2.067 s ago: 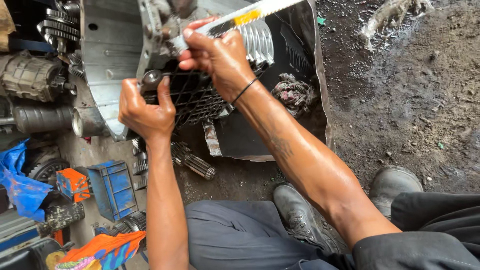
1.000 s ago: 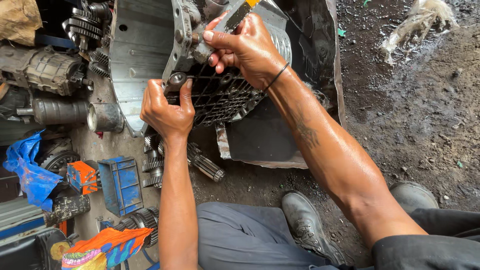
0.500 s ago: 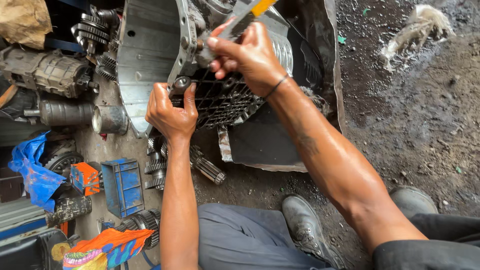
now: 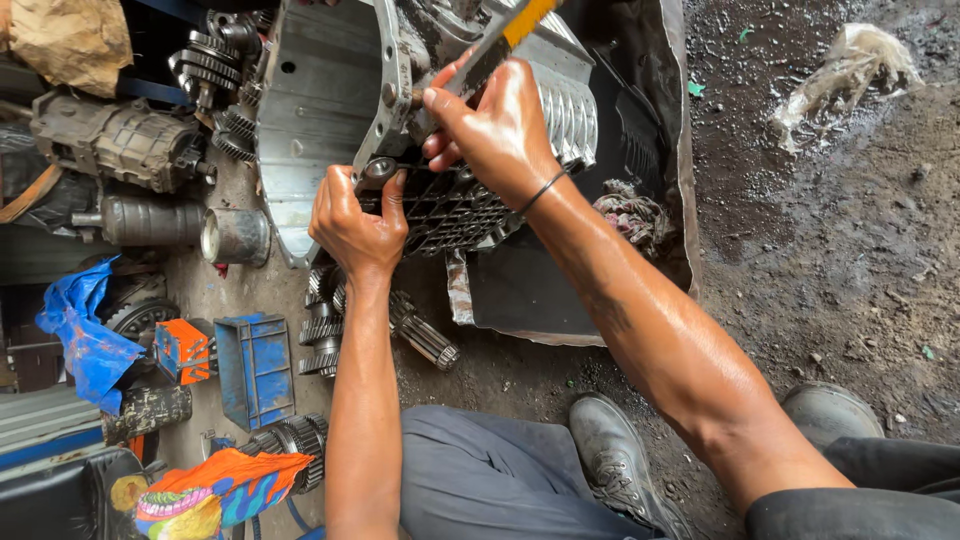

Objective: The person scrapes and wipes the surface of a disassembled engine block using a metal scraper and a rag. The person repeatedly scrapes the metal surface and wipes away debris with a cloth.

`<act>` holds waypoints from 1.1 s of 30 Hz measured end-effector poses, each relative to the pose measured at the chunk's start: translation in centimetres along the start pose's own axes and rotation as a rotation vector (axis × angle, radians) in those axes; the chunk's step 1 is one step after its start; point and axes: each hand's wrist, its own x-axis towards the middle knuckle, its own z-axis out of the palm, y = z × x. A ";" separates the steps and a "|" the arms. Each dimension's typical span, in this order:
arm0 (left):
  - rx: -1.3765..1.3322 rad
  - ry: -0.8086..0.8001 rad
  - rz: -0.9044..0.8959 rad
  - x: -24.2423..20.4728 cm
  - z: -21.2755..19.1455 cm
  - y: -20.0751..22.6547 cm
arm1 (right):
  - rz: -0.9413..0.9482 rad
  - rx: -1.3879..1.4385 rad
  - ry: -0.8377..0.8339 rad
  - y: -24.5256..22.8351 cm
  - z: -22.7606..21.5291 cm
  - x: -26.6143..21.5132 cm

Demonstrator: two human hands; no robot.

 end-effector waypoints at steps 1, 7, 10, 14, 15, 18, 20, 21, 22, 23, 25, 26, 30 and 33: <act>-0.004 0.002 -0.004 -0.1 0.0 -0.1 | 0.079 0.022 -0.048 -0.2 0.6 -0.6; 0.004 -0.004 -0.010 0.2 0.2 0.2 | 0.045 0.063 -0.016 -2.1 2.4 -3.4; 0.001 0.013 0.003 0.4 0.2 0.3 | -0.040 0.014 0.052 -2.4 -0.2 -2.1; -0.021 0.004 -0.026 0.1 0.1 0.2 | -0.051 0.072 0.086 -1.0 -1.2 -1.0; -0.024 0.005 -0.024 0.0 -0.1 0.1 | -0.048 0.106 0.085 -0.6 -0.6 -0.9; -0.019 0.001 -0.017 -0.6 -0.4 0.1 | 0.049 0.130 0.097 0.9 1.0 -1.1; 0.003 -0.005 -0.010 -1.2 -0.7 0.2 | 0.072 0.306 0.121 1.7 1.4 -1.9; -0.001 -0.011 -0.023 -1.4 -0.7 0.3 | 0.081 0.391 0.136 2.1 1.2 -2.1; -0.006 -0.017 -0.035 -1.6 -0.7 0.2 | 0.134 0.460 0.099 2.4 0.8 -2.3; -0.011 -0.021 -0.046 -1.5 -0.6 0.1 | 0.185 0.529 0.060 2.6 0.3 -2.2; -0.011 -0.020 -0.046 -1.5 -0.5 -0.1 | 0.228 0.574 0.075 3.3 -0.3 -2.1; -0.010 -0.018 -0.046 -1.5 -0.6 -0.4 | 0.221 0.551 0.129 3.7 -0.3 -2.3; -0.009 -0.034 -0.060 -1.6 -0.1 -0.8 | 0.173 0.528 0.191 5.3 0.2 -2.2; -0.001 -0.028 -0.083 -1.0 0.3 -0.6 | 0.200 0.553 0.202 4.9 0.7 -2.0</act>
